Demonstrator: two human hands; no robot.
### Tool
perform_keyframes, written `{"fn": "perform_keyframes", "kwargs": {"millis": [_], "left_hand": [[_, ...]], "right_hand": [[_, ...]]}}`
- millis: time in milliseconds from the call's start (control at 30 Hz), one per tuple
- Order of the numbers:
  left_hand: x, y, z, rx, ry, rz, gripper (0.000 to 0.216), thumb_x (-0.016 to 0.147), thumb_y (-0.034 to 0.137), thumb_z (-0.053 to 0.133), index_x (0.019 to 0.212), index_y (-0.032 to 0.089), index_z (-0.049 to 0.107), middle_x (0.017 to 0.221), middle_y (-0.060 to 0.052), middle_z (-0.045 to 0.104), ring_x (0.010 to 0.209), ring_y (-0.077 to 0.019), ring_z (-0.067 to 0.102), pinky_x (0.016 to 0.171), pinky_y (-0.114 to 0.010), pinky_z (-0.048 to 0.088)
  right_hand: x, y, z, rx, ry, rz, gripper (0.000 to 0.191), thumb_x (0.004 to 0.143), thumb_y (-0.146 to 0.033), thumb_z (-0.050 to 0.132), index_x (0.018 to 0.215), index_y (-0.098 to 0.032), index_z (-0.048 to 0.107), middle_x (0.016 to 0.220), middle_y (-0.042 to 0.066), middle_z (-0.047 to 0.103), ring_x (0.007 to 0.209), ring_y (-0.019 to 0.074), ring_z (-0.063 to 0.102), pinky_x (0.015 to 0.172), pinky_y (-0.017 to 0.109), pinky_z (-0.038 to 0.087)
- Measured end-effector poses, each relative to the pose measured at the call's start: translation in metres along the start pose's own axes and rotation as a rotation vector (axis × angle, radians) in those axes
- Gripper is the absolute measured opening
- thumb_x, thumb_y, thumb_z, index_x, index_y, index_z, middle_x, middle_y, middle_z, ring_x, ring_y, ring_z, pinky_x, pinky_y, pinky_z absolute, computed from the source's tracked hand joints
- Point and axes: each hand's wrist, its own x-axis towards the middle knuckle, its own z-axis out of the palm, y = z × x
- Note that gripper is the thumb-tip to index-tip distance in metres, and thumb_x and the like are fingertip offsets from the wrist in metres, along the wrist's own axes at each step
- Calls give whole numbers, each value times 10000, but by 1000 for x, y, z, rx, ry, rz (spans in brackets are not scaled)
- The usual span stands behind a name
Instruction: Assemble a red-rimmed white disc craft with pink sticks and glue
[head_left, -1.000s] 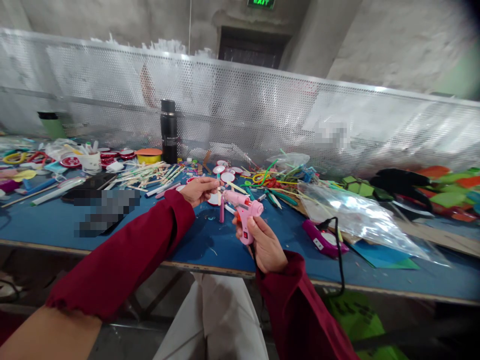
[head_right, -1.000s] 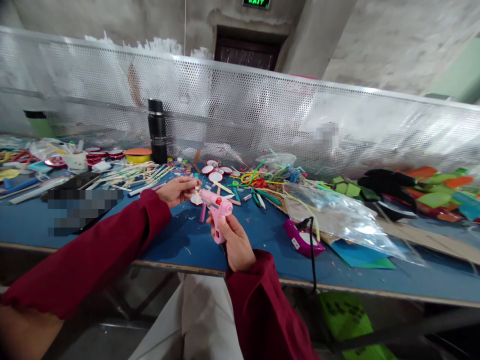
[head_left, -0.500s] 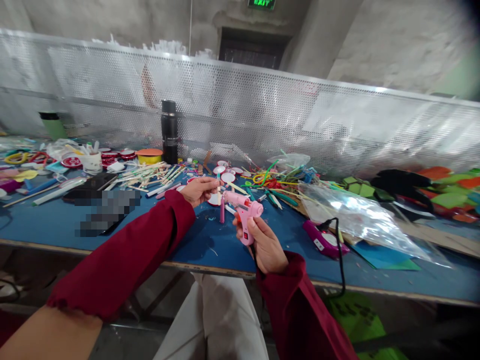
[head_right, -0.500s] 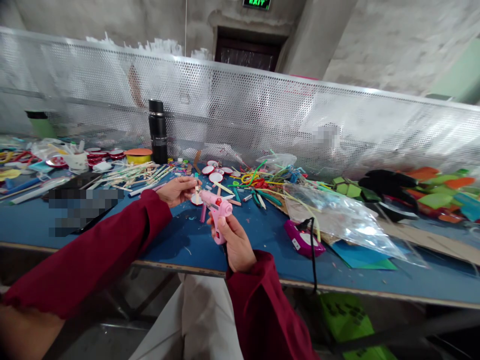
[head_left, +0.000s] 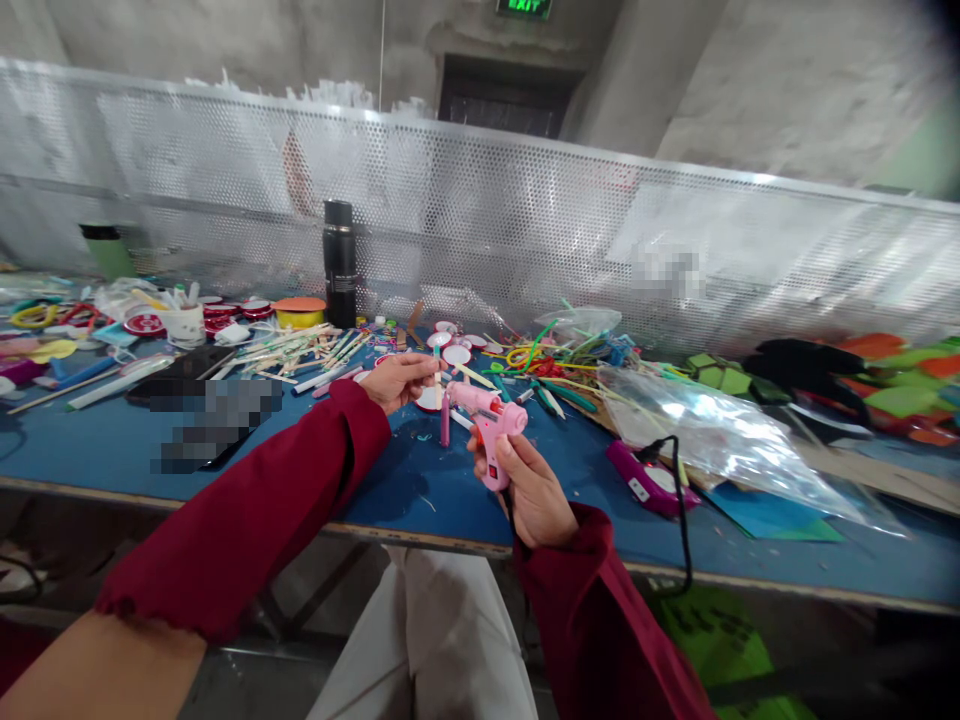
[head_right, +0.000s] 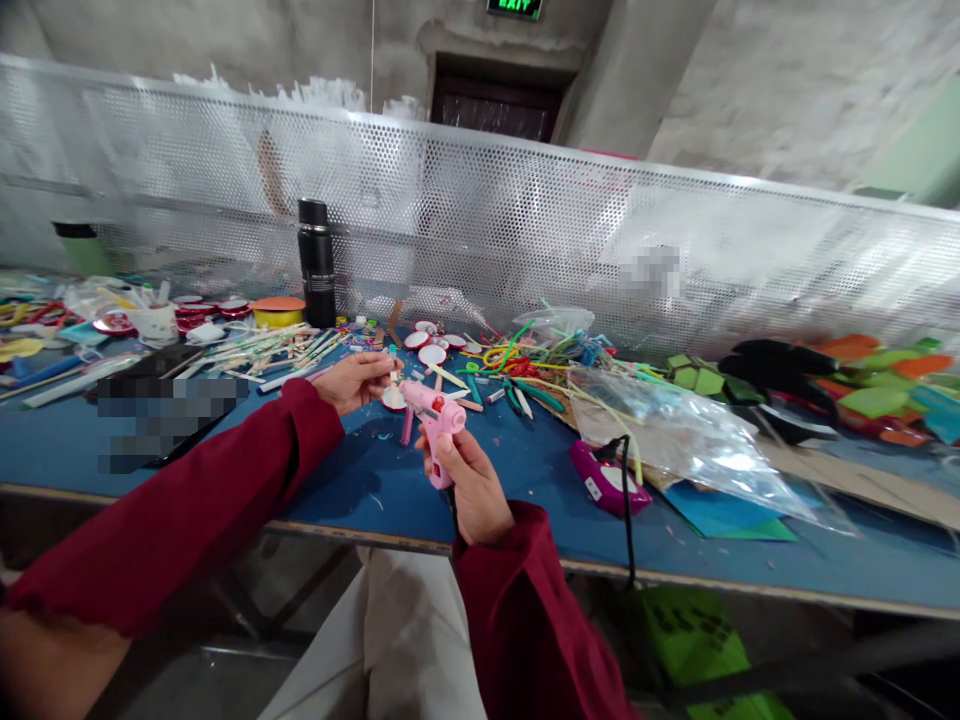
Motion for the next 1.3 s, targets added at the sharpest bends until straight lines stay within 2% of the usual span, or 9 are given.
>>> {"fn": "perform_keyframes", "kwargs": {"millis": [500,767,1300], "left_hand": [[2,-1,-4,12,-25,13,309,618,262,855,826,70,731,635,-20,558,533,-33,475,410,-114,286],[0,2,0,-2,9,8,292,615,245,856,798,62,720,632,-22,565,528,-37,487,406,-117,289],[0,2,-1,5,6,0,289,624,252,852,809,70,725,631,-29,580,533,-38,491,413,-121,286]], "right_hand": [[0,0,0,-15,0,-2,332,753,-406,755,1021,-212,727,866,46,685,667,115,527,607,266,427],[0,1,-2,-45,-29,-33,282,777,-405,737,997,-228,736,841,37,671,661,102,514,615,249,416],[-2,-3,1,-69,15,-19,337,756,-438,747,998,-205,723,832,37,660,666,115,516,612,257,411]]}}
